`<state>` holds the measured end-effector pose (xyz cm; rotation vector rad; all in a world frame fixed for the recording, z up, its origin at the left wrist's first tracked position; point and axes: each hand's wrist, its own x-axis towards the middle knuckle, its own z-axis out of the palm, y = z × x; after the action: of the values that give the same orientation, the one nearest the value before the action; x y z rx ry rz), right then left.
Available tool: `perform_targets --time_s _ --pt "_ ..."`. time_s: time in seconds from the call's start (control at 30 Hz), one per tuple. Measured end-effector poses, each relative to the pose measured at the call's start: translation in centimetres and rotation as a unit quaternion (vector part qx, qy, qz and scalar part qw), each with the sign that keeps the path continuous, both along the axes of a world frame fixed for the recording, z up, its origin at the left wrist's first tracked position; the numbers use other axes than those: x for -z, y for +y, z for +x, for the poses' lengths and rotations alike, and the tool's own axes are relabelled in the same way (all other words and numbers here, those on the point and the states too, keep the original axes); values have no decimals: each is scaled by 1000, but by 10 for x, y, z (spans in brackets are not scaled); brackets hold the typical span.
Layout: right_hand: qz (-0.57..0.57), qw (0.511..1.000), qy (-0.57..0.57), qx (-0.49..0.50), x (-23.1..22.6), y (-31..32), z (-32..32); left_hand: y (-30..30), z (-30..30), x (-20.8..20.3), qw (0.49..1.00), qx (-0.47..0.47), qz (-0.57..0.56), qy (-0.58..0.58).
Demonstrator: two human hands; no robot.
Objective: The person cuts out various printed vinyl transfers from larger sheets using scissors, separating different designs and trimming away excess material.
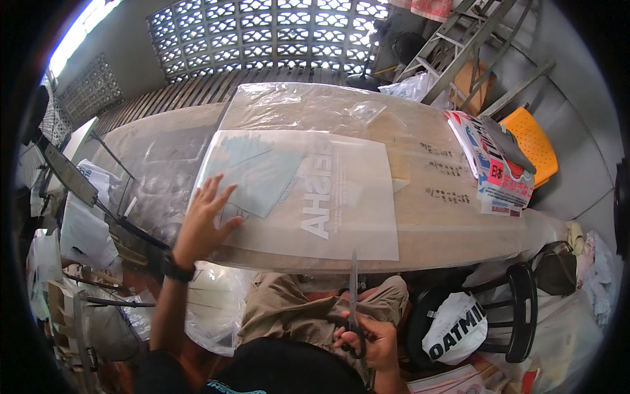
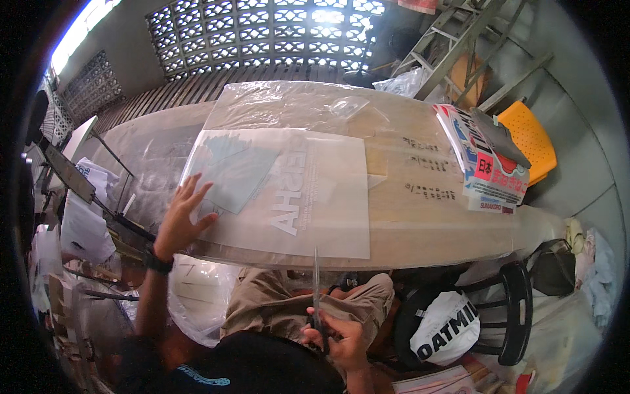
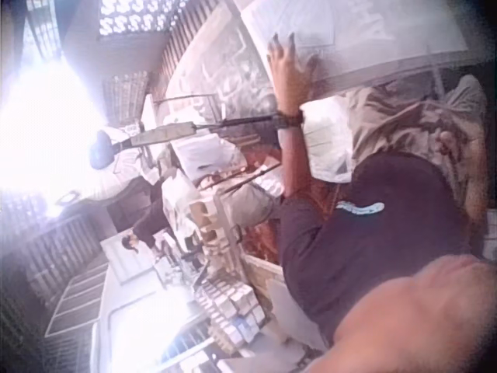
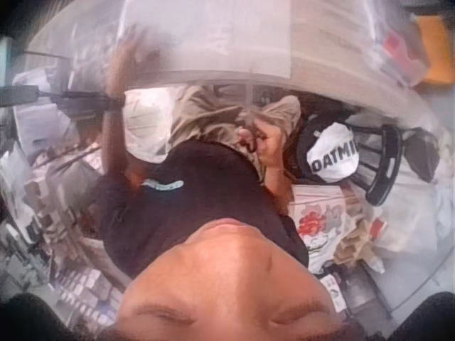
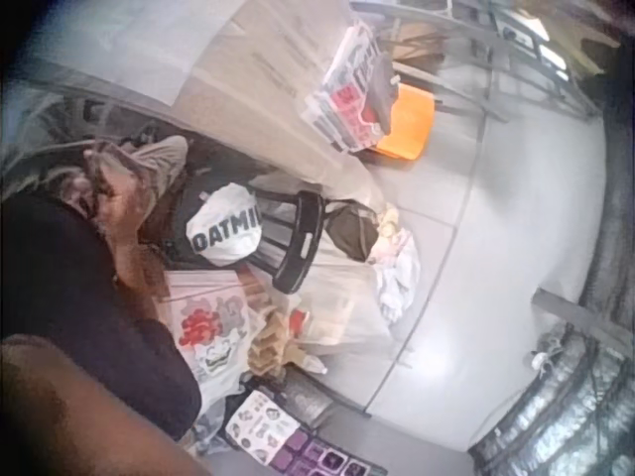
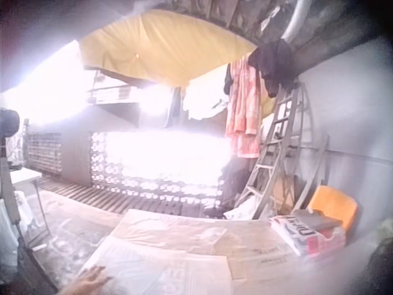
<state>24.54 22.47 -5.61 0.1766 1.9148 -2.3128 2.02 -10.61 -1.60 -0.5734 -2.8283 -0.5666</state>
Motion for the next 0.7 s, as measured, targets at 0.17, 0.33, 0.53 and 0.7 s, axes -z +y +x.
perform_targets --time_s 0.17,0.33,0.53,0.7 --pt "39 998 -37 -31 -13 -8 4 92 35 -2 994 74 84 -3" --pt "53 998 13 29 -1 0 18 107 41 6 987 153 50 -15" --pt "64 990 73 106 4 -3 8 93 26 16 976 67 191 -80" --pt "294 923 194 153 -31 5 -33 68 1 -20 844 -24 534 50"
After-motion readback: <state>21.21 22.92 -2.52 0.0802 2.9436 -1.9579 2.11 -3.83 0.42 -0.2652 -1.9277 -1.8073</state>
